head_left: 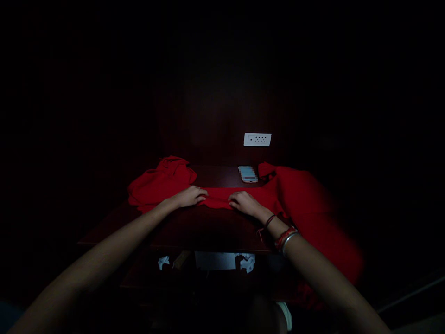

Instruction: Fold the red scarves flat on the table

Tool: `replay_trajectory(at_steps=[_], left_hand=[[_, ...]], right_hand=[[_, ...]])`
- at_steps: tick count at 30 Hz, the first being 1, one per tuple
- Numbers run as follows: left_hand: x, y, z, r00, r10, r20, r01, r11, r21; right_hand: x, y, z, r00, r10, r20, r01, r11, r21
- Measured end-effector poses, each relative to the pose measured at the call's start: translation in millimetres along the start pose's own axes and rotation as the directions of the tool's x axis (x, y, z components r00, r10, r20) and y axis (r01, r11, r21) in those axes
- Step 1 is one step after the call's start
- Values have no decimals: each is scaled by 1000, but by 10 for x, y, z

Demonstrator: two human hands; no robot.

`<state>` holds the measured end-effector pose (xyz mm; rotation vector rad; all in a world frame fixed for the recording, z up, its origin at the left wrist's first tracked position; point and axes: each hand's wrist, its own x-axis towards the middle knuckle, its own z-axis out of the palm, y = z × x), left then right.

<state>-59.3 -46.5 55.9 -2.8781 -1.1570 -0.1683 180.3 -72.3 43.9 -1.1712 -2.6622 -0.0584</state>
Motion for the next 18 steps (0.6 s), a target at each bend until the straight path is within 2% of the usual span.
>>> replay_trajectory(at_steps=[3,6,9,11,13,14,16,18], left_hand=[[49,-31,-105,996,-29,-79,30,1000,6],[63,5,-178,995,-49,-87,57,994,98],[69,44,-205,989,-140,-53,149,946,287],[35,59,-188,968,-202,-148,244,897,369],[-60,78,-125,963,-168,-211,240,892,384],[-131,90,-78,975,-120,-187,184,909,375],[-290,109,18,998,-16,-54,32,950,312],[-420,108,59,997,13,70,-27,980,198]], right_hand=[[66,100,-83,999,30,11,-30,999,40],[77,149,-180,989,56,-134,-56,998,2],[27,105,-245,967,70,-246,-102,988,-119],[-49,25,-236,968,49,-248,-107,968,-228],[-160,-74,-173,978,12,-209,-75,953,-294],[-224,-121,-124,987,-20,-159,-29,953,-300],[-349,-192,-18,994,-99,-34,86,959,-269],[-439,-222,60,986,-161,45,167,964,-205]])
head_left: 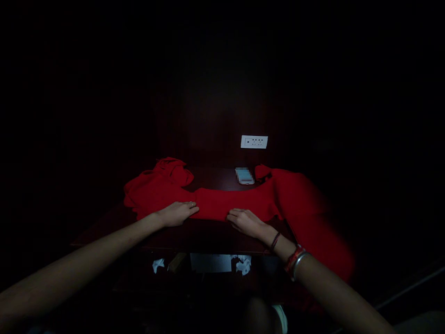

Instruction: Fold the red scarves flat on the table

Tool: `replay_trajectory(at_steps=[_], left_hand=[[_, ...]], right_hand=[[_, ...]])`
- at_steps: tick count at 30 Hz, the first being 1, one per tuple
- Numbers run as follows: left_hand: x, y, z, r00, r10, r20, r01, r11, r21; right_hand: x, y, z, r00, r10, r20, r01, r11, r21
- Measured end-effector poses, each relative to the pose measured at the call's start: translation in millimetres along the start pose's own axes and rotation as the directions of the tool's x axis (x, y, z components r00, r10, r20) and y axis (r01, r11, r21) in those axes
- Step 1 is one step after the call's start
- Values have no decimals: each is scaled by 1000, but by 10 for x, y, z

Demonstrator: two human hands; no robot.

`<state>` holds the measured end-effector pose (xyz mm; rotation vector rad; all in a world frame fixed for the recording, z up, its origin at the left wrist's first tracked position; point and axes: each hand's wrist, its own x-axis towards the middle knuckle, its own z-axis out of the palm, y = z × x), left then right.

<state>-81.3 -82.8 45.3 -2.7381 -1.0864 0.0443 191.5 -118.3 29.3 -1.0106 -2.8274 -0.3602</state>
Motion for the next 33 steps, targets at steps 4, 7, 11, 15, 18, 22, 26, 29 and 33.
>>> replay_trajectory(at_steps=[4,7,11,15,18,22,26,29,33], left_hand=[[31,-89,-132,969,63,241,15,951,-309],[311,-151,-168,998,4,64,20,928,-371],[661,-182,133,974,-228,-1,220,941,-257],[679,-268,459,865,-442,236,488,850,-197],[609,-348,525,870,-478,116,492,849,-192],[689,-406,404,918,-394,38,387,873,-298],[986,-436,229,922,-328,203,386,803,-455],[1245,-462,142,907,-290,304,413,752,-513],[1467,-505,76,896,-251,366,418,752,-509]], right_hand=[[-11,41,14,999,3,-45,6,980,198],[49,131,17,988,141,-67,-114,944,308],[36,209,129,916,348,201,-392,883,257],[-32,228,187,824,429,371,-521,830,197],[-7,233,175,787,464,407,-566,805,177],[88,236,190,791,462,402,-566,801,195],[114,227,230,835,417,359,-510,831,220],[85,214,261,843,431,323,-508,835,211],[40,186,298,863,460,210,-498,846,191]])
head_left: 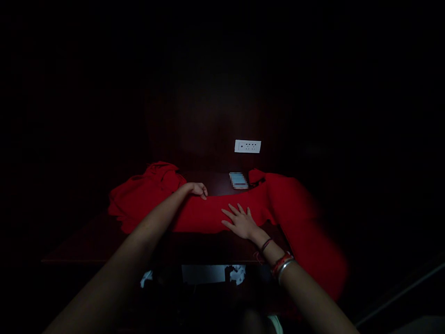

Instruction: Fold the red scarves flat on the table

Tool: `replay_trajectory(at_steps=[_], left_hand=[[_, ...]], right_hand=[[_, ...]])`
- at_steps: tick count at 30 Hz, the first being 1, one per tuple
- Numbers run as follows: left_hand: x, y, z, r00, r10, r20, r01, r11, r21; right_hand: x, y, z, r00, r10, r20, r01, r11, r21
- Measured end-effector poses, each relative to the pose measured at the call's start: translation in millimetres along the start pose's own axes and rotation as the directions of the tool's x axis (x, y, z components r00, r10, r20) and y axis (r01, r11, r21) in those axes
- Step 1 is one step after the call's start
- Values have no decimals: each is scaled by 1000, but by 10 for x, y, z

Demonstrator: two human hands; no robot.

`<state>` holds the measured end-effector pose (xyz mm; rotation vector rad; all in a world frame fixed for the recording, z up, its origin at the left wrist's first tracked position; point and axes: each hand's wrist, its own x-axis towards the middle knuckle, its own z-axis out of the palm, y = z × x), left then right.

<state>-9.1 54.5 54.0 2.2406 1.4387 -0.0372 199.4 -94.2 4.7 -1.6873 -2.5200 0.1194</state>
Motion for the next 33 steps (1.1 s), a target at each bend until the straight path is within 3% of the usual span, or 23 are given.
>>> replay_trajectory(at_steps=[6,11,13,17,20,26,28,31,33], left_hand=[[53,75,-29,997,-2,79,2,1000,9],[153,269,-2,995,-13,98,5,996,85],[194,338,0,997,-18,81,8,993,117],[223,377,17,1000,-19,-9,21,986,167],[206,330,48,997,-1,-80,15,985,174],[107,175,104,992,39,-121,-19,986,163],[8,104,185,965,96,-246,-47,979,196],[-245,-48,408,832,287,-475,-143,938,316],[-457,-176,570,804,366,-468,-200,908,367]], right_hand=[[-43,-32,-10,997,20,-69,-21,1000,-14],[-71,-54,-29,956,-204,-211,202,979,-32],[-73,-51,-11,943,-253,-216,256,967,-14],[-59,-34,46,943,-238,-231,243,970,-7],[-48,-30,65,944,-233,-234,236,972,-19],[-91,-55,-11,952,-215,-220,214,976,-28],[-125,-74,-50,946,-228,-229,228,973,-27],[-162,-103,-81,937,-310,-163,311,950,-16],[-165,-106,-80,938,-336,-84,337,942,-2]])
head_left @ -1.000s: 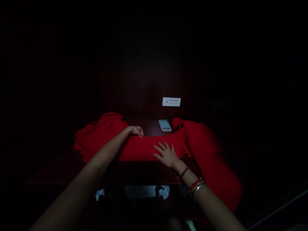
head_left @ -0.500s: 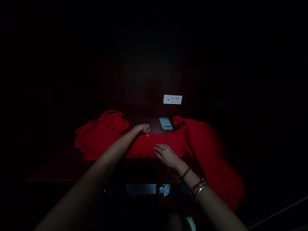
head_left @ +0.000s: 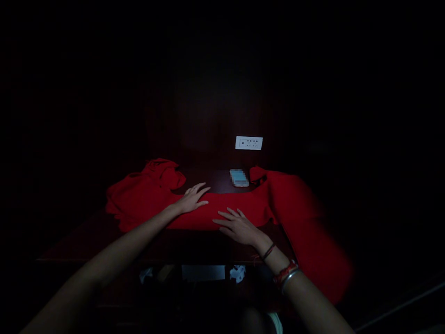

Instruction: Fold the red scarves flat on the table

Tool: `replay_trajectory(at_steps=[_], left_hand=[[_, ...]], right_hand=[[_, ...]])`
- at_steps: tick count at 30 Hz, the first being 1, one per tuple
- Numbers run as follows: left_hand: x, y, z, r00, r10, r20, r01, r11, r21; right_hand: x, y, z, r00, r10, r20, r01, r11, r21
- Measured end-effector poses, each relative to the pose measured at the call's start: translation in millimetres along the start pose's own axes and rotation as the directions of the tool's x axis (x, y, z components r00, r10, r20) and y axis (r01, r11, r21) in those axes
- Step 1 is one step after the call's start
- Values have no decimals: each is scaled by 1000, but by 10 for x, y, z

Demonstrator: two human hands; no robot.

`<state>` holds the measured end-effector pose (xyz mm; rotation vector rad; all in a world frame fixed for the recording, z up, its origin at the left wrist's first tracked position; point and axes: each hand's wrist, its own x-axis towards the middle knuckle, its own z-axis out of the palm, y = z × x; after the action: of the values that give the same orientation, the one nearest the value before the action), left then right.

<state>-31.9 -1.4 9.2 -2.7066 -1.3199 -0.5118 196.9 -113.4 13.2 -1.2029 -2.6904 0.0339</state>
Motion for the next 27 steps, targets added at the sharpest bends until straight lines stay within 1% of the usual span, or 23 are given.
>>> replay_trajectory(at_steps=[2,4,5,7,8,10,11,12,14,15,16,17,19,20,21,24,25,27], left_hand=[[-265,-34,3,998,5,58,-5,1000,-3],[-449,-81,-38,987,-17,161,17,1000,1],[-504,-104,-70,974,-27,223,26,1000,10],[-547,-133,-143,936,-51,347,42,999,33],[-542,-136,-176,917,-68,393,55,998,44],[-507,-113,-224,891,-98,443,78,995,61],[-489,-87,-236,889,-108,445,86,994,70],[-475,-53,-241,898,-117,425,90,993,82],[-477,31,-235,932,-123,342,93,990,103],[-493,74,-228,942,-129,310,100,989,107],[-519,114,-222,943,-136,302,110,989,102],[-551,147,-219,936,-146,319,123,988,91],[-623,184,-229,906,-178,384,161,984,75],[-654,185,-244,892,-194,408,179,981,75],[-676,174,-264,882,-202,426,187,979,76],[-661,57,-341,862,-174,476,163,984,65],[-625,-8,-367,873,-161,460,149,987,62],[-518,-168,-414,918,-161,361,140,987,85]], right_hand=[[2,13,11,999,16,43,-17,1000,11],[-3,28,17,998,27,54,-28,999,22],[-9,31,14,998,28,51,-29,999,27],[-22,19,-8,999,24,35,-25,999,30],[-21,3,-28,999,17,29,-18,999,31],[14,-42,-75,1000,11,29,-12,999,31],[54,-67,-99,999,19,28,-20,999,27],[109,-91,-118,999,40,17,-40,999,21],[252,-126,-131,994,108,-20,-108,994,8],[328,-133,-122,989,148,-13,-148,989,8],[398,-133,-104,981,191,23,-191,981,12],[457,-125,-77,969,233,85,-235,972,18],[528,-91,-12,927,301,224,-314,949,22],[539,-69,20,908,326,265,-343,939,20],[537,-47,47,896,344,281,-363,932,17],[509,7,80,886,370,281,-389,921,16],[510,17,74,884,372,284,-394,919,21],[547,26,45,887,374,272,-398,917,37]])
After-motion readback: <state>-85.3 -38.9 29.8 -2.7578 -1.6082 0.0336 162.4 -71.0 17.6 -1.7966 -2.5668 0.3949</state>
